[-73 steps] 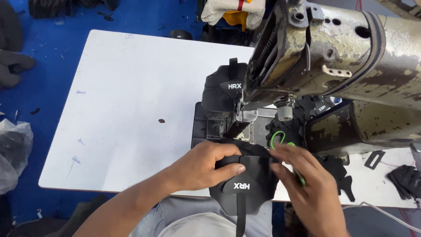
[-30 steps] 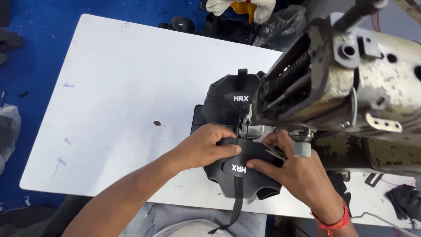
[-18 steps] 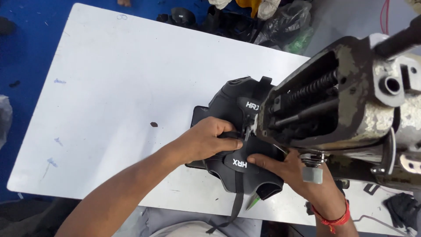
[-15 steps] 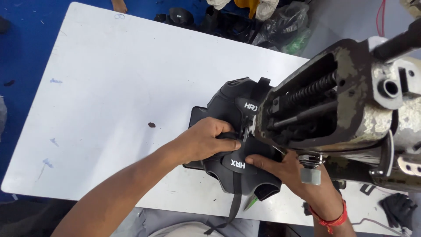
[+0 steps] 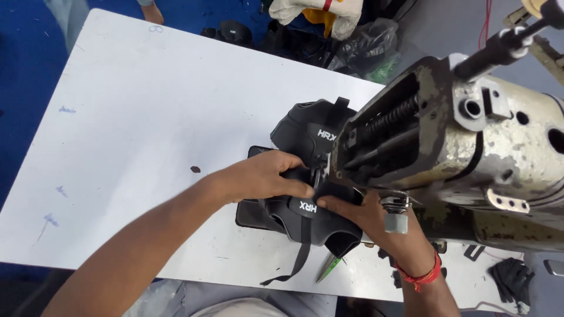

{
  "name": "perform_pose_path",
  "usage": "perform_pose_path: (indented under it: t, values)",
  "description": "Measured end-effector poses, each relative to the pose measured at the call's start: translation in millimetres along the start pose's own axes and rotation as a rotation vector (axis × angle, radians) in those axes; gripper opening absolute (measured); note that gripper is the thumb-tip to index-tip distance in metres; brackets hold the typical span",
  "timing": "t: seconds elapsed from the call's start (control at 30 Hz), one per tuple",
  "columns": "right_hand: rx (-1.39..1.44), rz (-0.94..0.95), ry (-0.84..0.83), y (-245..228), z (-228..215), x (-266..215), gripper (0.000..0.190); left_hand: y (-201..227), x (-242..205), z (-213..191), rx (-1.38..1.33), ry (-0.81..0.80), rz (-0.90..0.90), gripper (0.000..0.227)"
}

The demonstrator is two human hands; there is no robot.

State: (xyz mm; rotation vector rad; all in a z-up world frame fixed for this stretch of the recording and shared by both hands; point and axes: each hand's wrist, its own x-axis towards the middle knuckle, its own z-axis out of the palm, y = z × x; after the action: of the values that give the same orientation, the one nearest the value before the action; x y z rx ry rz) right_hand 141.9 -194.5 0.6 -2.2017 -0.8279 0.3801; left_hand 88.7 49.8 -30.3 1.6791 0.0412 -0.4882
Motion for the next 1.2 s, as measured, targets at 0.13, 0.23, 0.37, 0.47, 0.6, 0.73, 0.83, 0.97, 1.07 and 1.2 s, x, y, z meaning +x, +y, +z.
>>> perform_pose_path:
  t: [0.13, 0.23, 0.37, 0.47, 0.6, 0.73, 0.83, 0.97, 1.07, 1.2]
  values:
    - [-0.049, -0.192, -0.009, 18.1, -0.4, -4.9, 0.032, 21.4, -9.3, -2.6, 0.226, -0.014, -0.124, 0.053]
    - [0.157, -0.068, -0.046, 10.2, -2.9, 3.4, 0.028, 16.0, -5.2, -5.7, 0.206, -0.043, -0.11, 0.062]
    - [0.198, 0.377, -0.105, 1.2, -3.8, 9.0, 0.03, 16.2, -4.2, -8.0, 0.237, -0.066, -0.091, 0.057]
    - [0.131, 0.427, -0.113, 4.2, -3.8, 11.0, 0.03, 18.7, -0.2, -11.2, 0.237, -0.077, -0.097, 0.055]
    - [0.238, 0.213, -0.066, 16.8, -1.2, 4.9, 0.03, 22.2, 8.7, -15.8, 0.236, -0.089, -0.067, 0.049]
    - [0.123, 0.037, 0.01, 1.1, 3.5, -1.5, 0.031, 32.9, 22.6, -26.2, 0.212, -0.15, -0.057, 0.045]
    - [-0.139, -0.162, 0.116, 9.3, 11.7, -13.7, 0.029, 42.1, 33.8, -29.7, 0.29, -0.157, -0.065, 0.048]
    - [-0.563, -0.345, 0.228, 19.0, 23.9, -27.6, 0.028, 28.5, 44.3, -35.9, 0.316, -0.205, -0.06, 0.051]
    - [-0.723, -0.39, 0.275, 16.8, 24.7, -28.9, 0.031, 10.8, 34.1, -35.4, 0.463, -0.027, 0.263, 0.065]
    - [-0.564, -0.27, 0.248, 6.2, 25.2, -24.0, 0.03, 50.5, -42.5, -4.6, 0.881, 0.377, -0.152, 0.048]
